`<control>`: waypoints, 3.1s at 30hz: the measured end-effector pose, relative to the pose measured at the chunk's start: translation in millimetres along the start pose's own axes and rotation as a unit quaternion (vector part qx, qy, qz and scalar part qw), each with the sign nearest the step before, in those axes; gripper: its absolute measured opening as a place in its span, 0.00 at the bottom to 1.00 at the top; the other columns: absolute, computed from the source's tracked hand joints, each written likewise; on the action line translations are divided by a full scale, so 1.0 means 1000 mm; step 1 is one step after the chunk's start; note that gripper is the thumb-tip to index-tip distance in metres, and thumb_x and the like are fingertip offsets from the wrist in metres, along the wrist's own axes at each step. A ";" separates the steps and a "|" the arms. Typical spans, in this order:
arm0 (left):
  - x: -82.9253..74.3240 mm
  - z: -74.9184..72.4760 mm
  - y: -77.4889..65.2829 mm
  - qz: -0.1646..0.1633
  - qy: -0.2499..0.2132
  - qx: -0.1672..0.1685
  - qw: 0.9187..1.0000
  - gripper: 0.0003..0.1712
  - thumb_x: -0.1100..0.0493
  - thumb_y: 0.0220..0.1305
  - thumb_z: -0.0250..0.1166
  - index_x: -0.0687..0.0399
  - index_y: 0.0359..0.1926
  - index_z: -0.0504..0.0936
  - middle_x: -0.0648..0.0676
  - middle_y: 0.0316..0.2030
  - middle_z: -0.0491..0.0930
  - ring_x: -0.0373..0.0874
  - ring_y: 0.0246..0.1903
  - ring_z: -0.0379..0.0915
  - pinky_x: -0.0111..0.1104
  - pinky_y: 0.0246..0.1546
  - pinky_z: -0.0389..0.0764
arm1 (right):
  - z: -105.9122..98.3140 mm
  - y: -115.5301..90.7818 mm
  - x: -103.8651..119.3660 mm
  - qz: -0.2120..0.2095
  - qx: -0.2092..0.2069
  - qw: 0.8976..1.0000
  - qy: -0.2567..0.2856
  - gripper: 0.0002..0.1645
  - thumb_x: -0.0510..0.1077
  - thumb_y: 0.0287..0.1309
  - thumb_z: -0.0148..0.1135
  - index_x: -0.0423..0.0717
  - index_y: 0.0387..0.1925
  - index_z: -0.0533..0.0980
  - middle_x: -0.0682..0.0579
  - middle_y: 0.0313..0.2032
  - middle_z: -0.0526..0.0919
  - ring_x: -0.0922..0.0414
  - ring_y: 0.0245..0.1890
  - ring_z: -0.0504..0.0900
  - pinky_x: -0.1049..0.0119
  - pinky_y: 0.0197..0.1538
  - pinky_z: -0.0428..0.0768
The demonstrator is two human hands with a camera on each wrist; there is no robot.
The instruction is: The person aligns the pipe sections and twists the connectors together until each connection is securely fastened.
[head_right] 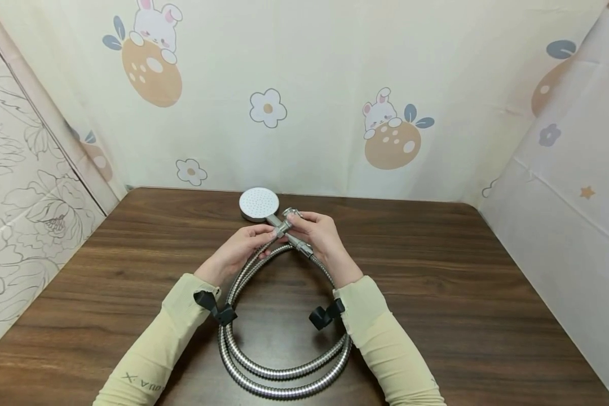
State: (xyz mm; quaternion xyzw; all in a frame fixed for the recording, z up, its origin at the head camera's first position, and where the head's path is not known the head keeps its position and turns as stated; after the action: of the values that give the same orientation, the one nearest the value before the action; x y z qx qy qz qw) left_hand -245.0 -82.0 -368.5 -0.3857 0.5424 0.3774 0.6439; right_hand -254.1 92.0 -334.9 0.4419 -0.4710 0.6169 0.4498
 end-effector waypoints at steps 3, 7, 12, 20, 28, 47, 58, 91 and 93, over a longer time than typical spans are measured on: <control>0.000 0.000 0.000 -0.002 -0.004 -0.001 1.000 0.14 0.61 0.66 0.53 0.66 0.48 0.72 0.72 0.50 0.72 0.36 0.19 0.66 0.22 0.20 0.68 | 0.000 0.001 -0.001 0.001 -0.001 1.000 -0.004 0.24 0.37 0.58 0.57 0.28 0.54 0.67 0.50 0.38 0.79 0.63 0.34 0.82 0.67 0.47 0.79; 0.000 0.001 0.001 -0.003 -0.007 0.000 1.000 0.12 0.62 0.66 0.53 0.64 0.47 0.71 0.72 0.49 0.73 0.36 0.19 0.66 0.22 0.19 0.68 | 0.001 0.002 -0.002 -0.003 -0.001 1.000 -0.008 0.24 0.37 0.58 0.58 0.28 0.54 0.67 0.50 0.38 0.79 0.63 0.34 0.82 0.66 0.47 0.79; 0.000 0.001 0.001 -0.002 -0.002 -0.001 1.000 0.16 0.62 0.66 0.53 0.67 0.52 0.70 0.72 0.50 0.72 0.35 0.19 0.66 0.22 0.20 0.68 | 0.001 0.003 -0.003 -0.009 -0.005 1.000 -0.007 0.23 0.37 0.58 0.57 0.28 0.54 0.68 0.50 0.37 0.79 0.64 0.34 0.82 0.65 0.48 0.78; 0.005 0.002 0.000 -0.013 0.014 -0.006 1.000 0.19 0.60 0.66 0.54 0.70 0.51 0.73 0.70 0.49 0.74 0.34 0.19 0.68 0.21 0.21 0.70 | -0.001 0.002 -0.008 -0.015 -0.003 1.000 0.009 0.23 0.36 0.57 0.57 0.27 0.53 0.67 0.51 0.35 0.79 0.63 0.33 0.82 0.67 0.46 0.79; 0.011 0.005 0.002 0.026 -0.050 -0.027 0.998 0.08 0.68 0.61 0.57 0.69 0.41 0.72 0.70 0.41 0.79 0.39 0.28 0.78 0.27 0.33 0.80 | -0.002 0.000 -0.013 -0.031 0.003 0.999 0.014 0.22 0.35 0.58 0.57 0.27 0.52 0.67 0.51 0.36 0.79 0.63 0.34 0.82 0.67 0.47 0.79; 0.013 0.003 0.000 0.030 -0.081 -0.005 0.996 0.05 0.63 0.67 0.50 0.61 0.37 0.71 0.78 0.44 0.73 0.41 0.27 0.80 0.28 0.32 0.81 | 0.003 -0.004 -0.017 -0.049 -0.002 0.998 0.025 0.23 0.34 0.57 0.57 0.25 0.53 0.66 0.51 0.35 0.78 0.64 0.33 0.81 0.69 0.45 0.79; 0.011 0.003 -0.001 0.029 -0.063 -0.054 0.996 0.12 0.69 0.59 0.59 0.66 0.45 0.73 0.55 0.31 0.80 0.40 0.25 0.78 0.27 0.28 0.79 | 0.005 -0.007 -0.017 -0.044 0.000 0.999 0.031 0.23 0.34 0.58 0.56 0.25 0.53 0.66 0.48 0.39 0.76 0.63 0.35 0.80 0.70 0.45 0.79; 0.013 0.002 -0.001 0.007 -0.060 0.005 0.998 0.18 0.65 0.65 0.53 0.74 0.52 0.70 0.69 0.43 0.78 0.38 0.25 0.79 0.26 0.30 0.79 | 0.000 -0.013 -0.017 -0.047 0.005 0.999 0.019 0.23 0.32 0.57 0.56 0.25 0.53 0.66 0.47 0.38 0.76 0.63 0.34 0.80 0.70 0.44 0.79; 0.014 0.002 -0.001 0.011 -0.056 0.005 0.998 0.19 0.65 0.64 0.54 0.73 0.53 0.69 0.64 0.39 0.80 0.37 0.25 0.78 0.26 0.30 0.79 | 0.000 -0.013 -0.018 -0.048 0.007 0.999 0.021 0.22 0.32 0.57 0.55 0.25 0.53 0.65 0.48 0.37 0.76 0.63 0.34 0.80 0.71 0.43 0.80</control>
State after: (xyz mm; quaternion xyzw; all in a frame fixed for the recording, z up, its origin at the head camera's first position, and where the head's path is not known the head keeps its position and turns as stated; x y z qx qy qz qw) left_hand -241.6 -79.7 -381.9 -0.3549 0.5111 0.4029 0.6712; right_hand -237.7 91.8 -349.6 0.4540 -0.4354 0.6073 0.4853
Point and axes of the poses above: each hand's wrist, its own y-axis towards the middle knuckle, its own z-axis out of the palm, x = y × z, the point moved 1 cm from there along y, towards the middle knuckle
